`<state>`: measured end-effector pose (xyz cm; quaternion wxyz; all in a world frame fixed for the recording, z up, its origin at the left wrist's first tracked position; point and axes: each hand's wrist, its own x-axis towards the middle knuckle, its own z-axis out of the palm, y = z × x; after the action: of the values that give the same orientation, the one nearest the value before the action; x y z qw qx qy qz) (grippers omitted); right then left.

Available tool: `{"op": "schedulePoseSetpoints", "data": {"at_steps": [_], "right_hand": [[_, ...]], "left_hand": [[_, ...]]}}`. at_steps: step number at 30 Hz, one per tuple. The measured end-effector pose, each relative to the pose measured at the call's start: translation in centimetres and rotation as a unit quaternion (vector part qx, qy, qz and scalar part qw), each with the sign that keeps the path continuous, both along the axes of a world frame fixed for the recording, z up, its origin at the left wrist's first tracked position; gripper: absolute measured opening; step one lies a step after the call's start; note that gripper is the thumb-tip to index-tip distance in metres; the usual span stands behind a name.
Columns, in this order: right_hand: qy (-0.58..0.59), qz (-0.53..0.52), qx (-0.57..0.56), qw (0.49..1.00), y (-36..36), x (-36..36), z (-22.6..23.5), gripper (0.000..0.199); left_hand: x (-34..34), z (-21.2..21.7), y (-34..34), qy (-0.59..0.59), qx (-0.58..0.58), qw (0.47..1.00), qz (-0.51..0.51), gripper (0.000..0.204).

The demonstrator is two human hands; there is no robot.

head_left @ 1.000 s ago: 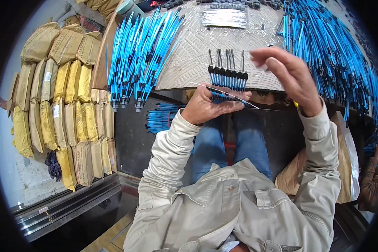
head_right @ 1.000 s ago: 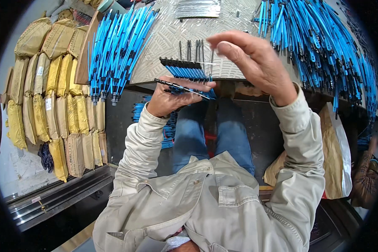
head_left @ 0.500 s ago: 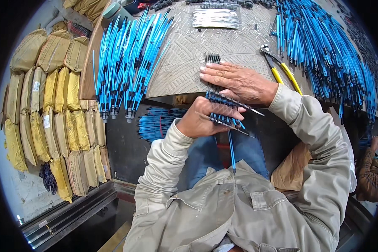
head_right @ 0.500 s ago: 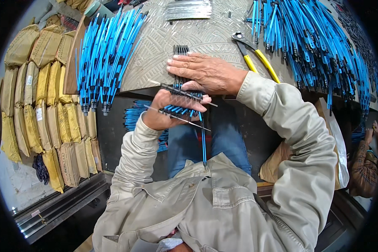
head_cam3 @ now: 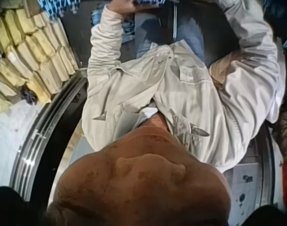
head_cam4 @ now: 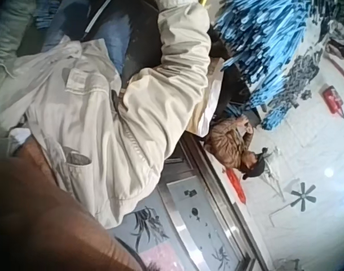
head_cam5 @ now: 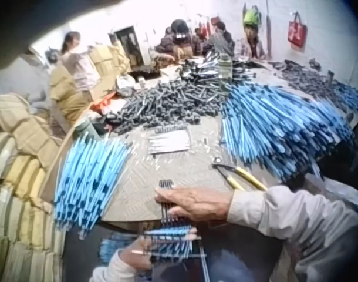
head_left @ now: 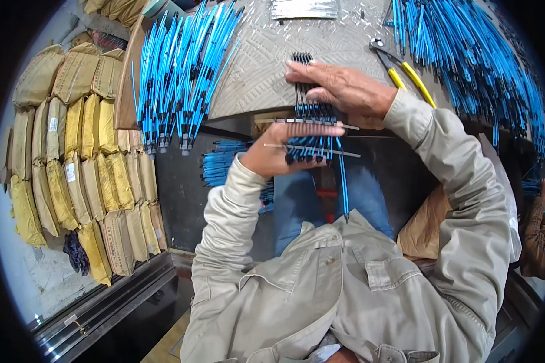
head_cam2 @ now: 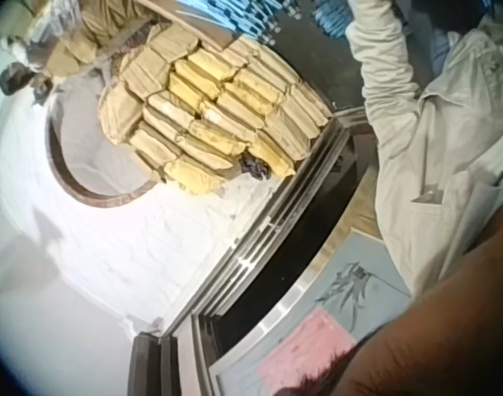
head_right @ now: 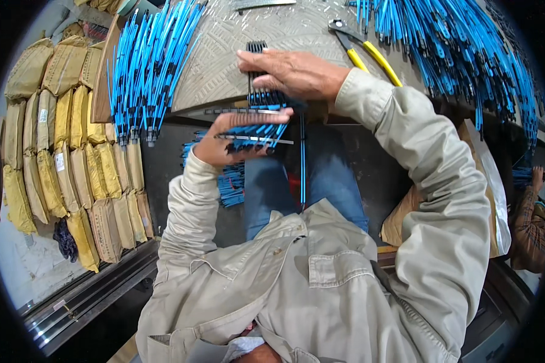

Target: The person assembles blue plastic components into a central hub by hand and with pliers.

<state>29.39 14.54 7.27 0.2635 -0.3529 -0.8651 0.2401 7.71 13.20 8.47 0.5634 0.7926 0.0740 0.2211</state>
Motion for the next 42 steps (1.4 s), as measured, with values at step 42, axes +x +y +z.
{"op": "schedulePoseSetpoints", "data": {"at_steps": [42], "right_hand": [[0.059, -0.068, -0.168, 0.982, 1.9, 0.9, 3.1, 0.051]], "left_hand": [[0.4, 0.9, 5.5, 0.202, 0.53, 0.824, -0.019, 0.108]]}}
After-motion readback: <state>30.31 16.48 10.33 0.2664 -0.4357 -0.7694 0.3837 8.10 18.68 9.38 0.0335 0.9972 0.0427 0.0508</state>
